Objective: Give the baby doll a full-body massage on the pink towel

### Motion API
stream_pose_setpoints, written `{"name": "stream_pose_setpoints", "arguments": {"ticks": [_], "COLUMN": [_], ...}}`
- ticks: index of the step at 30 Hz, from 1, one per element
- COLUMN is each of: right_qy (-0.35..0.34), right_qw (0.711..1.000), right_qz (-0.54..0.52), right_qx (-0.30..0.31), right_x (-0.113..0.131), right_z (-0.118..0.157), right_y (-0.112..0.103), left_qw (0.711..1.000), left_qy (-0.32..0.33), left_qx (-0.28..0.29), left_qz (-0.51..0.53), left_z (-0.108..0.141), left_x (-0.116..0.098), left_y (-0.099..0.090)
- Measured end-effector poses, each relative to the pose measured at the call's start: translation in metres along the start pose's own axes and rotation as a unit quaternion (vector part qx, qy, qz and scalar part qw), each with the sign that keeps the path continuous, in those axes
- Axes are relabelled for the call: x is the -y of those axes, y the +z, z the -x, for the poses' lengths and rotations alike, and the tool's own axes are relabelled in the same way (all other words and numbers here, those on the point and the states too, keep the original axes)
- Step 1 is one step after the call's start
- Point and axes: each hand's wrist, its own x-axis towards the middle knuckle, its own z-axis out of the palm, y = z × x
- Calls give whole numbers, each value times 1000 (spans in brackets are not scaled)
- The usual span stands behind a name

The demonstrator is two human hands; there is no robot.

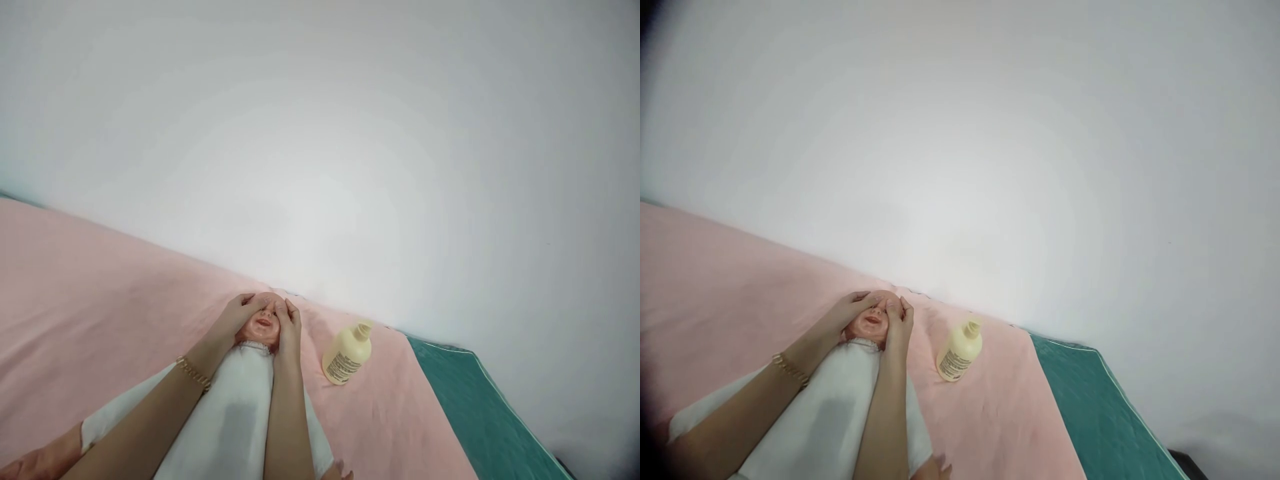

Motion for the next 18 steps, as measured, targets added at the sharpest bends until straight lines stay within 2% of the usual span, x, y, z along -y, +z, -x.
{"name": "stream_pose_setpoints", "arguments": {"ticks": [8, 13, 18], "right_qy": [8, 14, 33], "right_qw": [1000, 1000, 998], "right_qz": [13, -13, -54], "right_qx": [-11, -4, -13], "right_x": [6, 4, 4], "right_z": [7, 4, 0], "right_y": [0, 0, -1], "left_qw": [1000, 998, 998], "left_qy": [-8, 16, 12], "left_qx": [-8, -53, -37], "left_qz": [-3, -15, 48], "left_z": [-6, -6, -3], "left_x": [7, 8, 6], "left_y": [-4, -2, 2]}}
